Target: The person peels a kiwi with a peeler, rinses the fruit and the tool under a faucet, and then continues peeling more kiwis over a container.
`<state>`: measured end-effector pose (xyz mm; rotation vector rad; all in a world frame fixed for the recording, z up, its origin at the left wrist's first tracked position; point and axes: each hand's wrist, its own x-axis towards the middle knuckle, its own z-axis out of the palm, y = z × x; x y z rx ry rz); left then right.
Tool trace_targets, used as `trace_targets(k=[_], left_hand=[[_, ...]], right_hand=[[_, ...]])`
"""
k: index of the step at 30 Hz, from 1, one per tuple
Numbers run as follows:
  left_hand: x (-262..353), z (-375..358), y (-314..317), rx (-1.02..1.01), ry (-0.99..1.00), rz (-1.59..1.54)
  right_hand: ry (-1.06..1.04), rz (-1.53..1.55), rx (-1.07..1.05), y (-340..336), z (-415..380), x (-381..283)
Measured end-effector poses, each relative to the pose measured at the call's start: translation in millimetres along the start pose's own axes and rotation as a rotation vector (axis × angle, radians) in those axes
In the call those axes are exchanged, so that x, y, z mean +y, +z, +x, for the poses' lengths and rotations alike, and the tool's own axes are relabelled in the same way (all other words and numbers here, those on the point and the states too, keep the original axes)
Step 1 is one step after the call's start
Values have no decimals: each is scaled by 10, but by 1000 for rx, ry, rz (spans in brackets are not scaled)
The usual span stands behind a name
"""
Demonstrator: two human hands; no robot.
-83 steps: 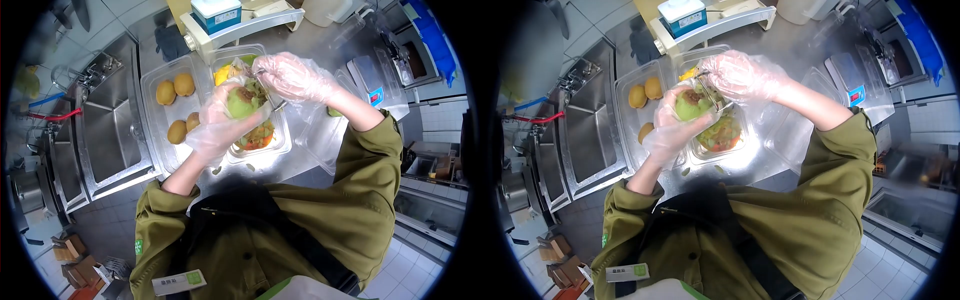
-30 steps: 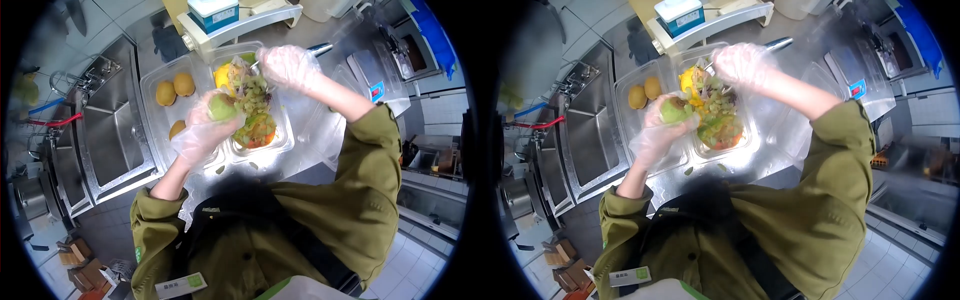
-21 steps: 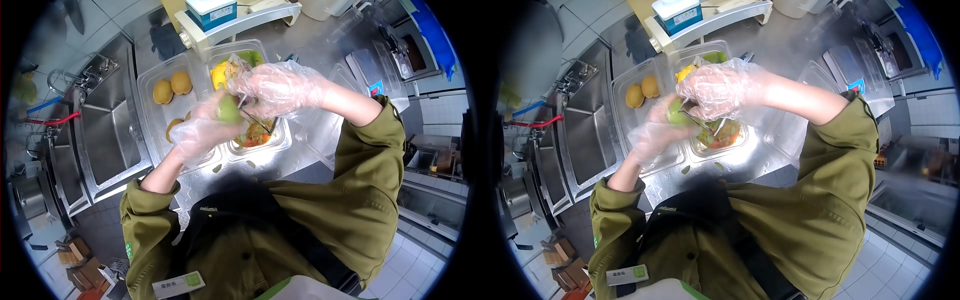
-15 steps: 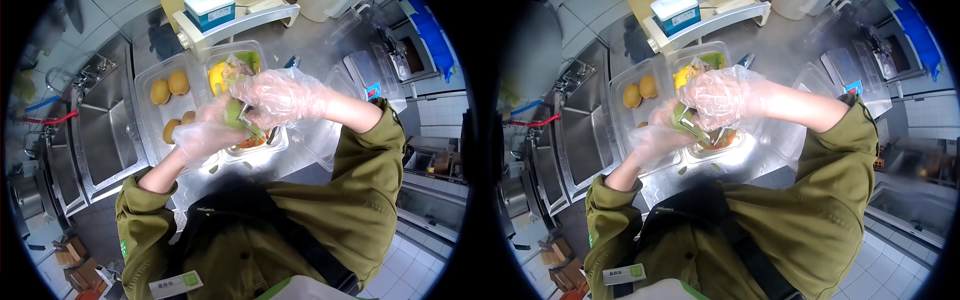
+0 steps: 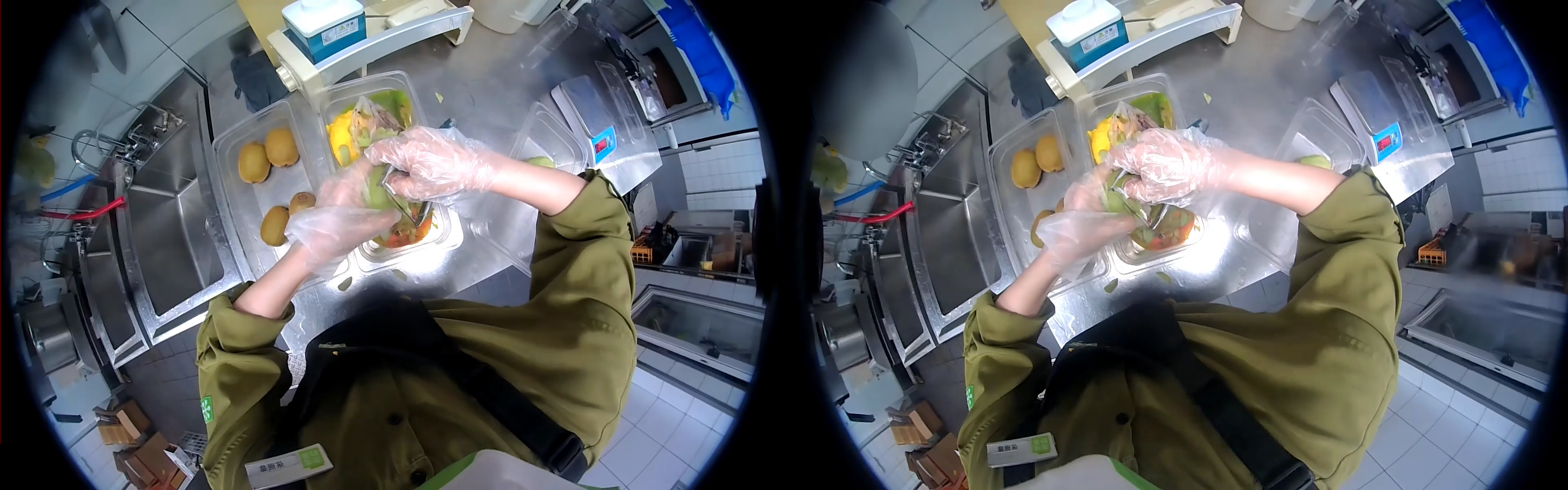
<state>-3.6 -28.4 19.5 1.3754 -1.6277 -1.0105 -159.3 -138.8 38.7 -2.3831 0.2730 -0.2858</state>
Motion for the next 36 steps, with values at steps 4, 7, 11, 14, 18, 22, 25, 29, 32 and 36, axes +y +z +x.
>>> trace_targets(k=[4,7,11,14,18,22,25,29,32,36], left_hand=[[51,15,36,36,158,222],[88,34,-23,55,-3,208],[10,19,-142,83,108,322],[68,-7,-178,27,70,321],[144,4,-206,-47,63,325],[97,13,-164,-71,75,280],[33,26,-139,-82,8,281],[23,34,-127,-43,69,290],[29,57,-137,-34,94,258],[-5,75,-120,-11,137,301]], right_hand=[[12,214,79,155,-33,303],[190,401,62,0,-57,290],[74,175,69,-118,-82,43],[134,41,-26,-107,-70,-100],[-31,-67,-1,-57,-37,-126],[-41,-105,-86,-82,-22,-111],[-84,-51,-32,-10,-44,6],[-64,-53,-2,12,-45,42],[-48,-15,26,34,-48,97],[-67,94,115,134,-67,176]])
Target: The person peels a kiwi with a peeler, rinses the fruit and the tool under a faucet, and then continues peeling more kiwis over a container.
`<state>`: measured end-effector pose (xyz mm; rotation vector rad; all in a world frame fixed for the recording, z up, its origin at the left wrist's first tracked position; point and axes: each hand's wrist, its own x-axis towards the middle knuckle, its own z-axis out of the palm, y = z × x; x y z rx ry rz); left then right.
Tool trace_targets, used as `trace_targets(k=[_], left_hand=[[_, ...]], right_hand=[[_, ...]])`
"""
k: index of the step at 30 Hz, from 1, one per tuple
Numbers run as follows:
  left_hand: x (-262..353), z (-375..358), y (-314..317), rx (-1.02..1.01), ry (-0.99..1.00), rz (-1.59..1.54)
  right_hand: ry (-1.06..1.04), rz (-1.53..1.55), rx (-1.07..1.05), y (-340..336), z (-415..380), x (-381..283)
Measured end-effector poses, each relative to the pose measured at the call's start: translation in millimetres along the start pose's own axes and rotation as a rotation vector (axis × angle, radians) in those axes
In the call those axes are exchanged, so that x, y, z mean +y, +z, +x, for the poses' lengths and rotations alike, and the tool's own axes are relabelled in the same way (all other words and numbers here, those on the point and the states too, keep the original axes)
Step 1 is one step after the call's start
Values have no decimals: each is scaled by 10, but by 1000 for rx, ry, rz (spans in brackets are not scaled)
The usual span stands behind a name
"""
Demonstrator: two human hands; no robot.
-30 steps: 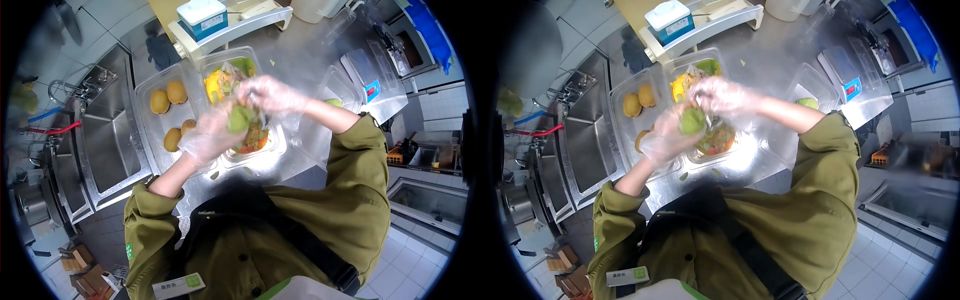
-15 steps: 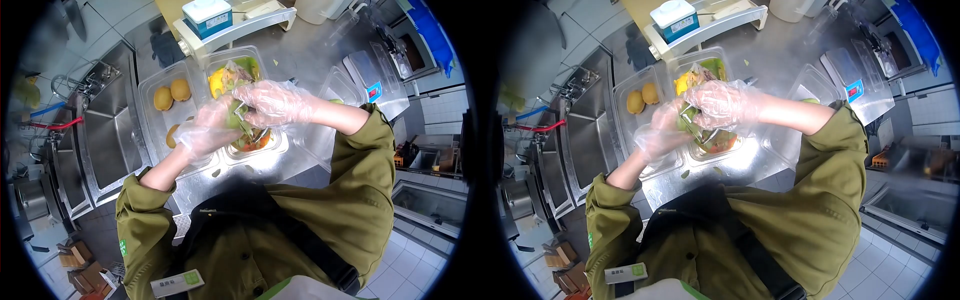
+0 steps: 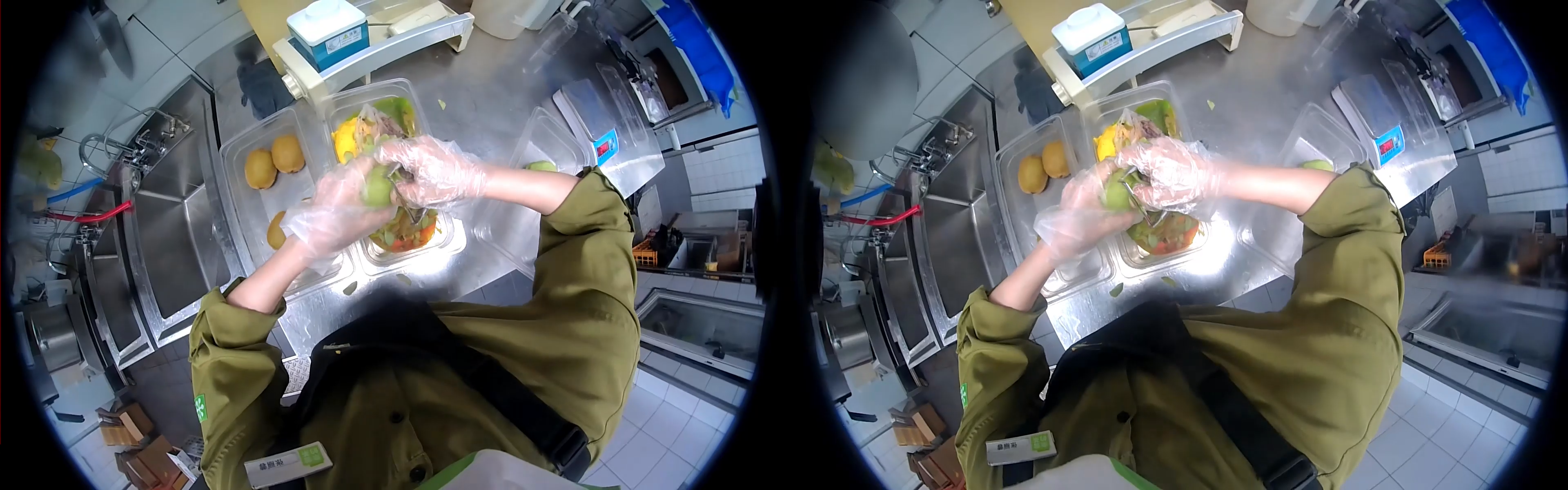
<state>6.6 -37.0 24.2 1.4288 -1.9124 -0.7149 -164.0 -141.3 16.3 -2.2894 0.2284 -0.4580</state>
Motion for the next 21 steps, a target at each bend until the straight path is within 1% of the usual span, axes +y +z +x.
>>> trace_targets(k=[1,4,7,10,13,17,19,20,21], left_hand=[[-6,-11,10,12,-3,22],[41,-38,14,40,-79,4],[-43,-48,175,146,-225,-75],[24,-34,209,223,-265,-32],[36,-26,228,265,-187,-42],[61,-30,292,322,-220,-68],[147,-40,201,242,-242,67],[181,-45,175,203,-254,130],[149,-58,152,177,-164,116]], right_hand=[[-9,35,18,25,4,13],[-57,-13,115,132,-18,157],[37,-9,105,126,-15,89],[109,23,150,159,-39,82],[200,32,212,171,-46,-34],[296,58,289,271,-95,-56],[303,126,347,318,-126,-64],[279,140,300,295,-129,-59],[258,154,250,245,-127,-48]])
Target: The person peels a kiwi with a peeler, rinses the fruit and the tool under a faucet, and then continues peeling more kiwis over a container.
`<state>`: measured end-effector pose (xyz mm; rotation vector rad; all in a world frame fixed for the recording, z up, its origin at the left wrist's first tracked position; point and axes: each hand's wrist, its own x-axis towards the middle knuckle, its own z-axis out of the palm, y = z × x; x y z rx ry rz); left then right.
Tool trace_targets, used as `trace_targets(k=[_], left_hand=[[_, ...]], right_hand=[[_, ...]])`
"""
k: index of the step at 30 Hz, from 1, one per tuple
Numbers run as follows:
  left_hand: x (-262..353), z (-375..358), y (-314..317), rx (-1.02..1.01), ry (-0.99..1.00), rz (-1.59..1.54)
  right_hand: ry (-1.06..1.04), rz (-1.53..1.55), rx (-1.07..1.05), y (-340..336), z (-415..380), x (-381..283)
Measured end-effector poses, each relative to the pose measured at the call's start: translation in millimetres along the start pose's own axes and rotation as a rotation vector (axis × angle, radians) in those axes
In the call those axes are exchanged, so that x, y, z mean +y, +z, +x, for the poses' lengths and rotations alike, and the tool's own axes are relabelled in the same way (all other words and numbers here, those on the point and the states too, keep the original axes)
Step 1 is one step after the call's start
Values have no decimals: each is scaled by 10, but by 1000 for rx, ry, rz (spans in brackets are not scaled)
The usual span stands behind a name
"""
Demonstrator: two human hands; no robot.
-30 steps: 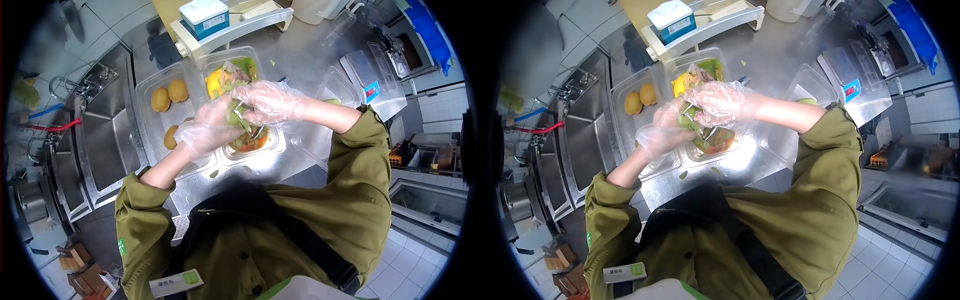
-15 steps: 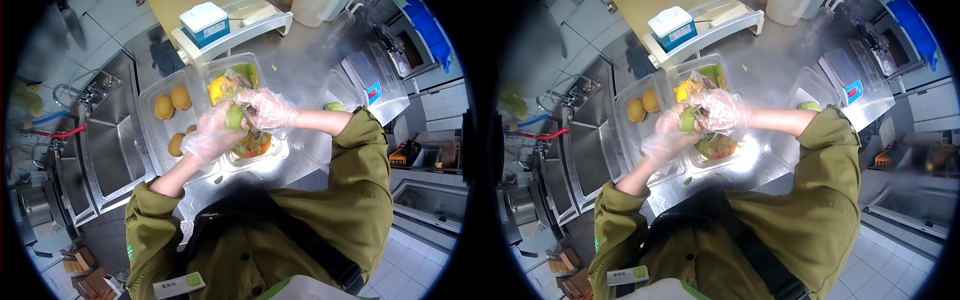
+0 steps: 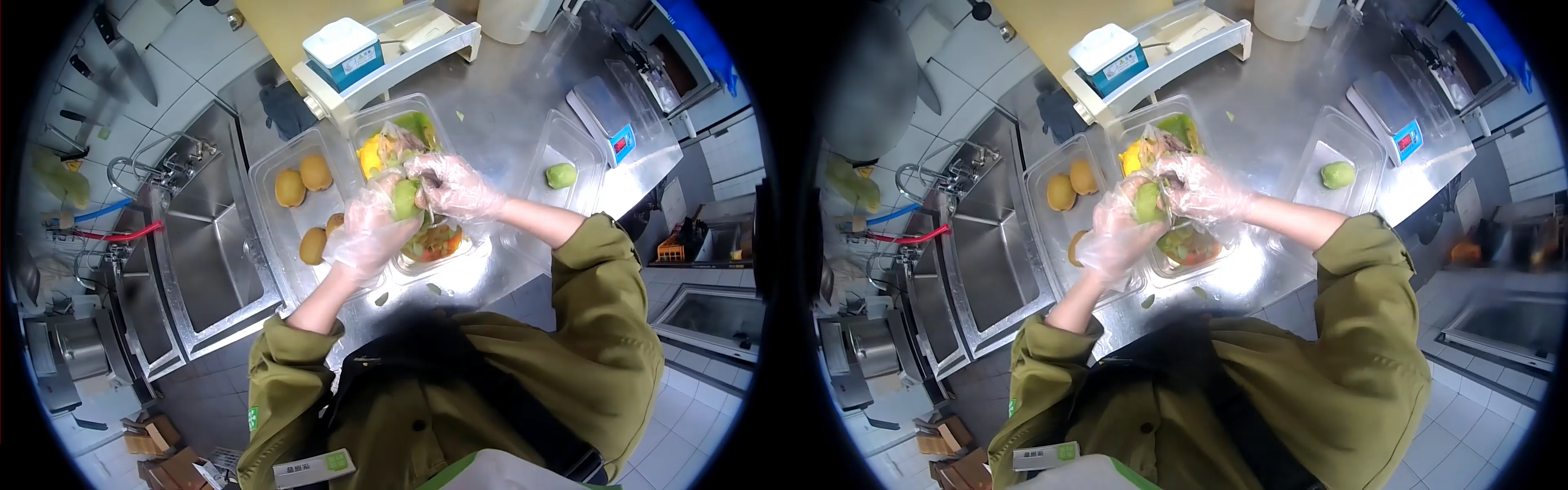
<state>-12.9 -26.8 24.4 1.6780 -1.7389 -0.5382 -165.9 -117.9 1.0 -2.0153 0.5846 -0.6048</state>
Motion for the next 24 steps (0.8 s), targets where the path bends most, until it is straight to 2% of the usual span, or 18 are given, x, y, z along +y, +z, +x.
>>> trace_targets(k=[1,2,6,9,15,18,21,24], left_hand=[[-73,8,-34,-20,88,-22],[-124,5,-61,-43,173,-44],[-42,65,-226,-130,84,-123],[3,75,-293,-121,156,-44],[-41,79,-252,-173,78,-40],[-147,65,-227,-84,196,26],[-101,119,-350,-126,211,25],[-237,187,-364,-185,197,-175]], right_hand=[[-16,9,-54,-52,14,-17],[-96,-175,-129,-138,27,-172],[-166,-345,-206,-278,134,-285],[-206,-287,-248,-266,198,-236],[-139,-105,-202,-180,151,-238],[-101,-69,-136,-133,154,-154],[-104,44,-88,-140,172,-231],[-57,101,-76,-165,226,-290]])
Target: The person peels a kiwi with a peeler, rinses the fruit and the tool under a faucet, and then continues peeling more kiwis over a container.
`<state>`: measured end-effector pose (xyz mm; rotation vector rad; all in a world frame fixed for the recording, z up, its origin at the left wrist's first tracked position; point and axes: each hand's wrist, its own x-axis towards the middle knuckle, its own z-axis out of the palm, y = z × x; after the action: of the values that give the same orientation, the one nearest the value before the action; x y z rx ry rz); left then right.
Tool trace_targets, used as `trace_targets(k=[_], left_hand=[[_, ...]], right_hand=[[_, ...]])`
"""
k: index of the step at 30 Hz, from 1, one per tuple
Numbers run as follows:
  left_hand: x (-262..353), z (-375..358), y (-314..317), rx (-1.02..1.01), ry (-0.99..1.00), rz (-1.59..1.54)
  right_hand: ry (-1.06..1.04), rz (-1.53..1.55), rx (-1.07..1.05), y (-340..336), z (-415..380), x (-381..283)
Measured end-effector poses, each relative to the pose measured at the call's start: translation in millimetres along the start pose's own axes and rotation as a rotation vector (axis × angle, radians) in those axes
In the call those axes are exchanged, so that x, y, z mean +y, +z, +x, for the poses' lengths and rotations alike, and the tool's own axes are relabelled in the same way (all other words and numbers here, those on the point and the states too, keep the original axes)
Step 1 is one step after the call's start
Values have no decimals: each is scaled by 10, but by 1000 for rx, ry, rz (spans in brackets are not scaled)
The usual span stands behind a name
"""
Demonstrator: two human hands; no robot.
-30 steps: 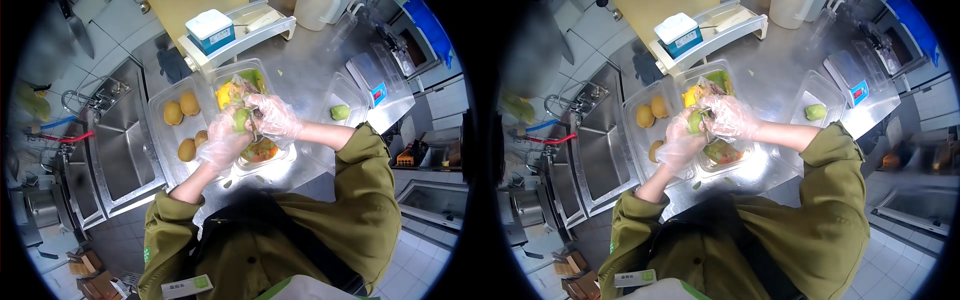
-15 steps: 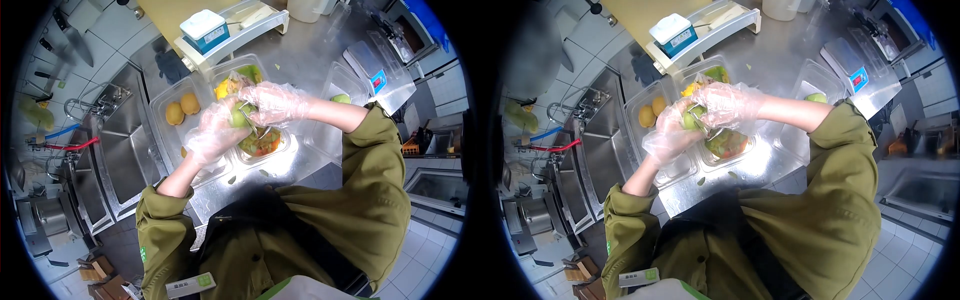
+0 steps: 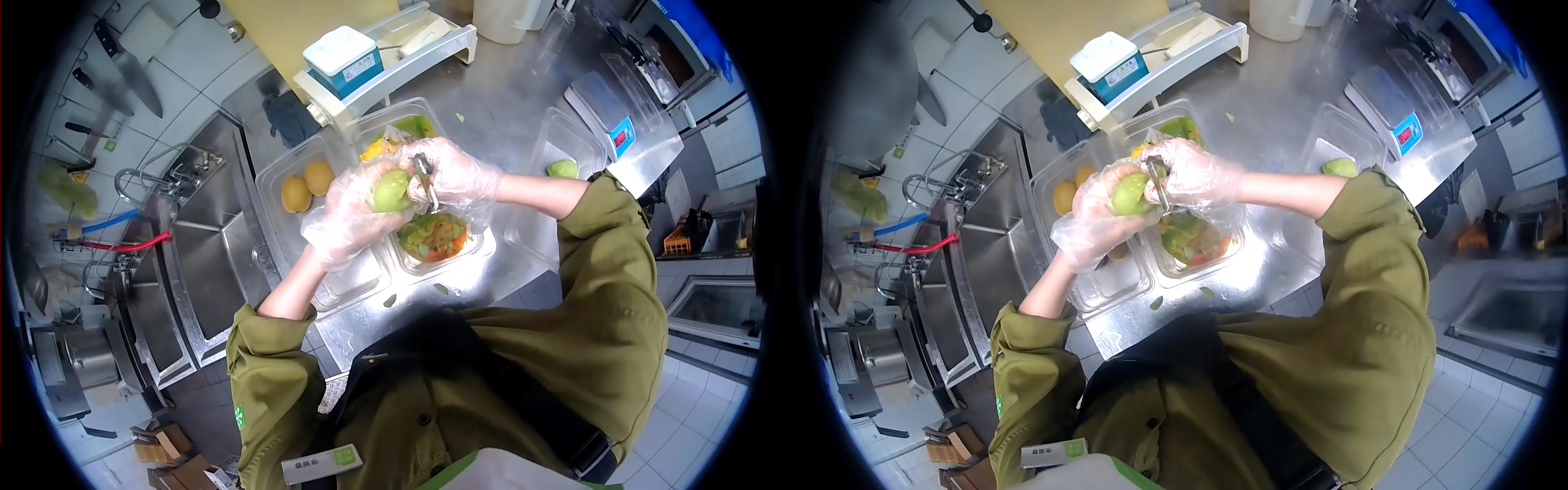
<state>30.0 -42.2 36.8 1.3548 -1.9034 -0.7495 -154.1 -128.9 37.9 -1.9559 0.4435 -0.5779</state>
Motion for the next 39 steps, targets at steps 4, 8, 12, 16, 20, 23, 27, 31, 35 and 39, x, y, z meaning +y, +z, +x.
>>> trace_targets(k=[4,8,12,16,20,23,27,31,35,39], left_hand=[[-126,-59,-5,55,40,-198],[20,-32,-25,-11,-109,-498],[19,-75,56,99,-229,-778],[3,-114,128,214,-224,-896],[-62,-268,96,142,-313,-1270],[7,-306,108,72,-354,-1361],[51,-302,114,36,-372,-1354],[-20,-335,119,-5,-368,-1235],[94,-298,62,-63,-410,-1237],[82,-286,69,-81,-403,-1102]], right_hand=[[-88,54,55,31,3,73],[200,434,13,13,-60,-18],[138,330,1,-17,-126,133],[194,430,46,-159,-126,-72],[201,266,159,-228,-110,-83],[429,229,0,-140,-87,180],[206,-726,-109,-97,-78,28],[-7,-457,-53,-115,-51,-199],[-159,-378,-143,-99,-34,-261],[-136,-423,-220,-80,-18,-285]])
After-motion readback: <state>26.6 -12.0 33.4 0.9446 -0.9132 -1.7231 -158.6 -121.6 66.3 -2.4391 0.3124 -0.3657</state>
